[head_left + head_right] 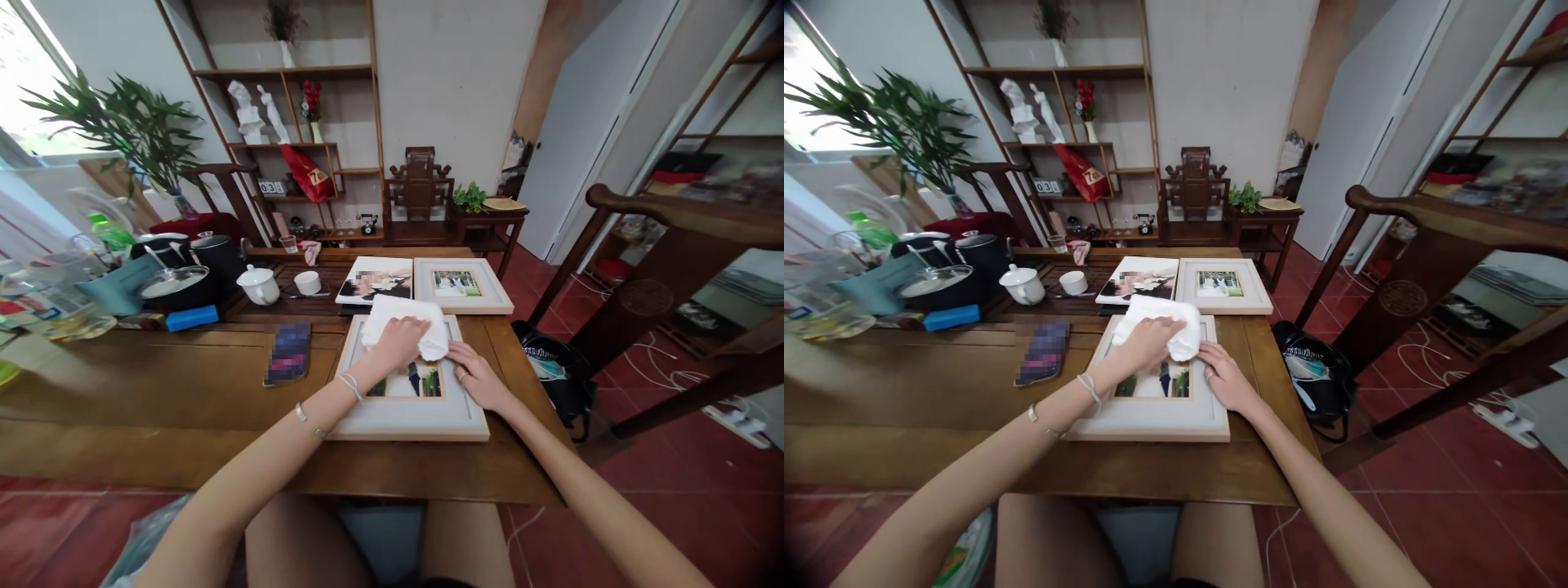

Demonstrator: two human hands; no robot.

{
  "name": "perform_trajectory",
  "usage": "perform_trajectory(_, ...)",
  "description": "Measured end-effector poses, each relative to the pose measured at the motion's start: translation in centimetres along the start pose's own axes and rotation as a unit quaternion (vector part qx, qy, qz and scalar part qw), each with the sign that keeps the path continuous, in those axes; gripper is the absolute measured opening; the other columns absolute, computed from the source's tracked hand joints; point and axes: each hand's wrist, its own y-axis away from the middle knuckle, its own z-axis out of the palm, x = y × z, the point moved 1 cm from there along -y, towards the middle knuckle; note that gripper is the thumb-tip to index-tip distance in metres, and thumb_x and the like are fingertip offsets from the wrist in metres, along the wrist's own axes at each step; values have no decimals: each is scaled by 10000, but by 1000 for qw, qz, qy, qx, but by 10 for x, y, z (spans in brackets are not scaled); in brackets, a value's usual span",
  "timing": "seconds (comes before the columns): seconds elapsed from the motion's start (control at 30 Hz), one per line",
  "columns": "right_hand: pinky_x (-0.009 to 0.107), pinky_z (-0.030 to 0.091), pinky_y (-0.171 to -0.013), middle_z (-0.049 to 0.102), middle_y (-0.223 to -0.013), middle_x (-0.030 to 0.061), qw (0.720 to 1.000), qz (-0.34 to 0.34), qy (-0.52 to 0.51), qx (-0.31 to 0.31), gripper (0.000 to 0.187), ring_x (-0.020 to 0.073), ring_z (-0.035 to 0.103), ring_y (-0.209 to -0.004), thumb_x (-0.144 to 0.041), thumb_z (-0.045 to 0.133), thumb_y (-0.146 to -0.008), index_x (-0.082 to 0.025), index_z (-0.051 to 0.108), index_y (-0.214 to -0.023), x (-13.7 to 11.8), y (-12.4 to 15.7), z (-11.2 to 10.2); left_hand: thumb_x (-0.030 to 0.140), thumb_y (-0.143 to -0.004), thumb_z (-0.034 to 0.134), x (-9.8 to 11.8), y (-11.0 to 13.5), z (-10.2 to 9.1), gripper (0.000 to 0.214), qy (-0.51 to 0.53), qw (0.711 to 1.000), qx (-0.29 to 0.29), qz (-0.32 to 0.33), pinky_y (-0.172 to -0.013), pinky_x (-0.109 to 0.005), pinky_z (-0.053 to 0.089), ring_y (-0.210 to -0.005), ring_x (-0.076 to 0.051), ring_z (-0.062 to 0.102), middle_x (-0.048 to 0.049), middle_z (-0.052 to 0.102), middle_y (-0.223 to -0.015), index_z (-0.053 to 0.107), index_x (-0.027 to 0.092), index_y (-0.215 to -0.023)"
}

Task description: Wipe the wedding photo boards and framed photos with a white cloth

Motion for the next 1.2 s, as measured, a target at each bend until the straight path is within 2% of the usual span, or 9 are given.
perform_trajectory(0.2,548,367,-1075,596,-1303,117,1000,7,5,10,484,269,488,-1262,-100,417,-795,-188,637,-1217,8,3,4,-15,-786,423,-45,41,4,571,-18,998,-3,-66,-963,-398,423,-1256,-264,494,-138,565,-1330,455,153,-1331)
perform_trajectory(0.3,550,361,-1084,592,-1312,104,1000,10,3,13,503,265,483,-1271,-92,432,-778,-201,634,-1226,7,3,4,-37,-748,405,-54,68,2,663,-8,998,-15,-68,-1014,-392,393,-1332,-241,423,-99,491,-1426,422,173,-1377)
perform_trajectory(0.4,557,355,-1088,592,-1318,81,1000,12,1,15,529,262,483,-1274,-82,442,-765,-233,629,-1236,5,3,4,-22,-697,420,-35,101,-5,737,7,996,-48,-71,-1006,-426,404,-1343,-250,411,-87,467,-1449,403,183,-1405)
perform_trajectory(0.57,559,353,-1091,597,-1311,75,1000,14,-4,22,531,261,483,-1273,-84,434,-767,-242,633,-1234,4,4,5,-11,-647,431,23,159,-30,795,51,991,-101,-69,-983,-460,429,-1272,-266,482,-48,510,-1418,423,229,-1404)
perform_trajectory(0.67,558,349,-1094,597,-1311,69,1000,16,-2,23,536,259,483,-1273,-82,435,-765,-251,632,-1234,4,4,5,1,-604,448,37,178,-38,868,97,988,-110,-55,-1022,-459,407,-1297,-259,451,-16,473,-1449,386,267,-1427)
perform_trajectory(0.83,562,361,-1081,607,-1297,67,1000,7,-7,25,534,260,496,-1258,-83,443,-759,-259,637,-1223,6,5,5,-3,-563,456,11,165,-18,909,124,987,-74,-66,-1105,-417,332,-1375,-220,359,-33,409,-1493,377,241,-1435)
perform_trajectory(1.0,558,366,-1077,611,-1287,85,1000,1,-2,26,510,261,499,-1252,-92,446,-768,-237,642,-1216,6,5,6,-13,-597,460,-33,121,10,903,73,996,-13,-49,-1161,-440,211,-1457,-232,165,-68,242,-1569,321,206,-1462)
perform_trajectory(1.1,560,364,-1077,611,-1287,86,1000,0,-3,24,509,264,499,-1252,-92,447,-769,-238,641,-1217,6,5,5,-33,-639,415,-57,92,16,885,51,997,34,-54,-1171,-428,176,-1463,-206,131,-74,231,-1573,256,182,-1483)
perform_trajectory(1.2,563,361,-1077,608,-1293,80,1000,1,-5,21,514,265,497,-1254,-90,449,-767,-245,639,-1219,7,4,5,-29,-658,416,-70,68,17,877,35,997,36,-52,-1167,-431,176,-1464,-213,122,-88,215,-1576,222,169,-1490)
